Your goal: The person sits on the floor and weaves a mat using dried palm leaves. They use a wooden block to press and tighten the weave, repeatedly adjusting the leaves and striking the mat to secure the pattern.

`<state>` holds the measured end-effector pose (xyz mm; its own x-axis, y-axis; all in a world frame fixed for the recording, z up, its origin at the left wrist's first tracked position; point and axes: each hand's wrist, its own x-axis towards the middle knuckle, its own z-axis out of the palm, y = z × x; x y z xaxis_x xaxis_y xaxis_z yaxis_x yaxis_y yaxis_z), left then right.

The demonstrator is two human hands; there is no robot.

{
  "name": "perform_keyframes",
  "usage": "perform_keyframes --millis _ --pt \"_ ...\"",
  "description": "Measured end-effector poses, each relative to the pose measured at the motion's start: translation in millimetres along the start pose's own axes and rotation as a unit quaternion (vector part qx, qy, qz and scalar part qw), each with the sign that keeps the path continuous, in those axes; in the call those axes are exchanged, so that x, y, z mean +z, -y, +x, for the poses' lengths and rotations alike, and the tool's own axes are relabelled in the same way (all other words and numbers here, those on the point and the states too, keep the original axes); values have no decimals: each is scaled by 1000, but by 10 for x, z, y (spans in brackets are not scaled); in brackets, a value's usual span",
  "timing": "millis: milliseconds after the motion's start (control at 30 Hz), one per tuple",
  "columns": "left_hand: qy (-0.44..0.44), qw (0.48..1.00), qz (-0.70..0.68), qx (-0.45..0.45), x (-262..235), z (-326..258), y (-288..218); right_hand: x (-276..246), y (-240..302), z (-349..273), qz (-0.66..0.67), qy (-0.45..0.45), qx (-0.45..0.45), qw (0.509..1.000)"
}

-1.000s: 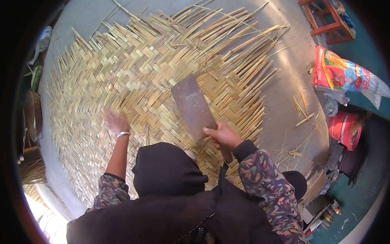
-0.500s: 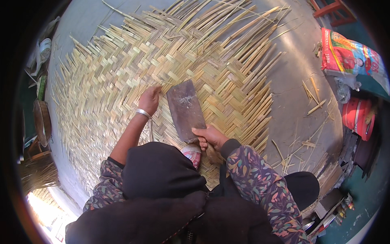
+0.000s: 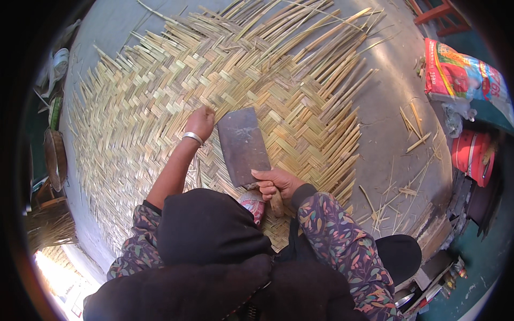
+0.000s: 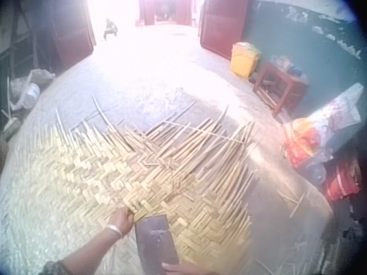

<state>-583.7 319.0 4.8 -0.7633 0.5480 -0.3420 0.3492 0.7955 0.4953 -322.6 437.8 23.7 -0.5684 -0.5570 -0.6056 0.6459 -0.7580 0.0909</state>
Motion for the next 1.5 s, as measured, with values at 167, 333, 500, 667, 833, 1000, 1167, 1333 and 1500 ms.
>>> perform_keyframes --millis 167,333,500,667,833,1000,1167,1333,1500 --pt "28 998 -34 -33 -10 43 -3 -38 55 -53 -23 17 4 1000" --pt "-43 996 60 53 85 2 7 40 37 -58 -20 -12 -4 1000" --pt "2 997 74 -7 88 133 3 232 -112 123 -63 -53 -78 994" --pt "73 993 89 -28 -33 244 -62 166 -120 138 -32 -18 -57 998" --pt "62 993 96 -25 -85 203 -150 45 -73 75 16 24 -17 999" --pt "78 994 75 -11 -74 259 -80 22 -65 61 23 28 -12 999" --pt "79 997 19 -4 12 332 65 11 -55 53 15 25 -2 1000" --pt "73 997 -30 -22 41 336 90 -2 -42 23 1 23 -1 1000" --pt "77 996 -14 -53 21 318 41 -11 -31 -52 1 34 1 999"
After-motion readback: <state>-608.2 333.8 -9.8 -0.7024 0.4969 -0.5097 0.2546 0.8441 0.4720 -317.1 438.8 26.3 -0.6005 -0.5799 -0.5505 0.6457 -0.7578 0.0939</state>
